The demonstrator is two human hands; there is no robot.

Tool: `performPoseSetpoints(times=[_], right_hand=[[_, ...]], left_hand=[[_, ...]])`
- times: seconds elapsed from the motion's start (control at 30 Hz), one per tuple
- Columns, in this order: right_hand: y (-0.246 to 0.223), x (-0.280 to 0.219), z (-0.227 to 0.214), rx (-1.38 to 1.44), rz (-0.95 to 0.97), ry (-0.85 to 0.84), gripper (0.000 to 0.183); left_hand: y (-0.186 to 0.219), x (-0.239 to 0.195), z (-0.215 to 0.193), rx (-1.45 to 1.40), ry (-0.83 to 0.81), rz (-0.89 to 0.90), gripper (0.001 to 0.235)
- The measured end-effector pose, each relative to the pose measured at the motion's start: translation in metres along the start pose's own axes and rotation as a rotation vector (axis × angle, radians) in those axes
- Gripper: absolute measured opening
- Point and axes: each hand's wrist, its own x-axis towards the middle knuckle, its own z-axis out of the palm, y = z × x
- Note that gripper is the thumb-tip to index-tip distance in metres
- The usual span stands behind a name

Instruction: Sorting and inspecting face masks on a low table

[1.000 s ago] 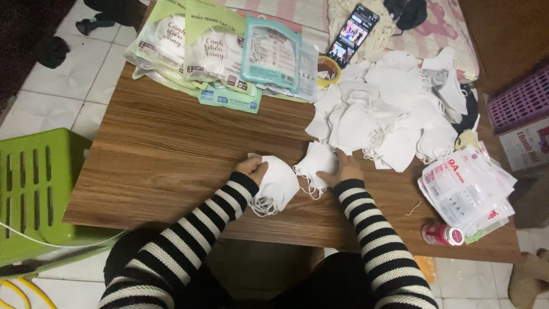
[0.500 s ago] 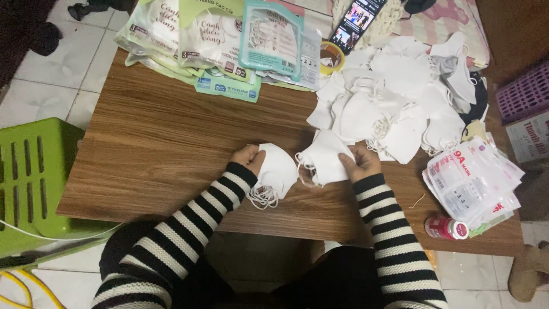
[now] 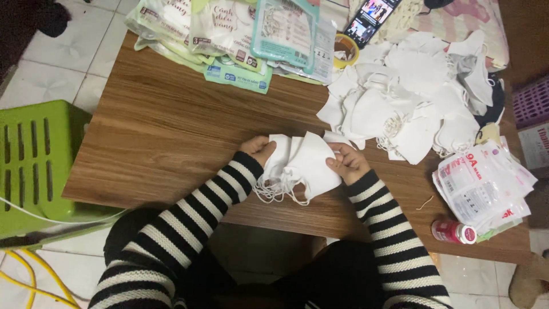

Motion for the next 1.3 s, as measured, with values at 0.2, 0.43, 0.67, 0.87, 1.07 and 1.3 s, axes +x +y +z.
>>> performPoseSetpoints(times=[0.2, 0.43, 0.67, 0.87, 1.07, 1.3], right_hand=[[0.005, 0.005, 0.009, 0.001, 0.018, 0.003, 0.041], [0.017, 0.014, 0.014, -0.003, 0.050, -0.037, 0.040], [0.002, 0.010, 0.039, -0.101, 0.036, 0.061, 0.035], [-0.022, 0.000, 0.044, -0.554, -0.184, 0.359, 0.016], [-0.011, 0.002, 0.046, -0.326, -0.092, 0.177, 0.017], [0.010, 0.008, 0.048, -0.300, -0.016, 0.147, 0.020]], left_hand=[[-0.007, 0.004, -0.003, -0.153, -0.068, 0.016, 0.029], [0.008, -0.012, -0.001, -0.144, -0.106, 0.085, 0.025], [0.020, -0.022, 0.004, -0.106, -0.135, 0.057, 0.029], [-0.003, -0.003, -0.002, -0.054, -0.068, 0.081, 0.025], [0.024, -0.021, 0.003, -0.077, -0.090, 0.020, 0.028], [-0.002, -0.012, 0.014, -0.001, -0.094, 0.021, 0.017]])
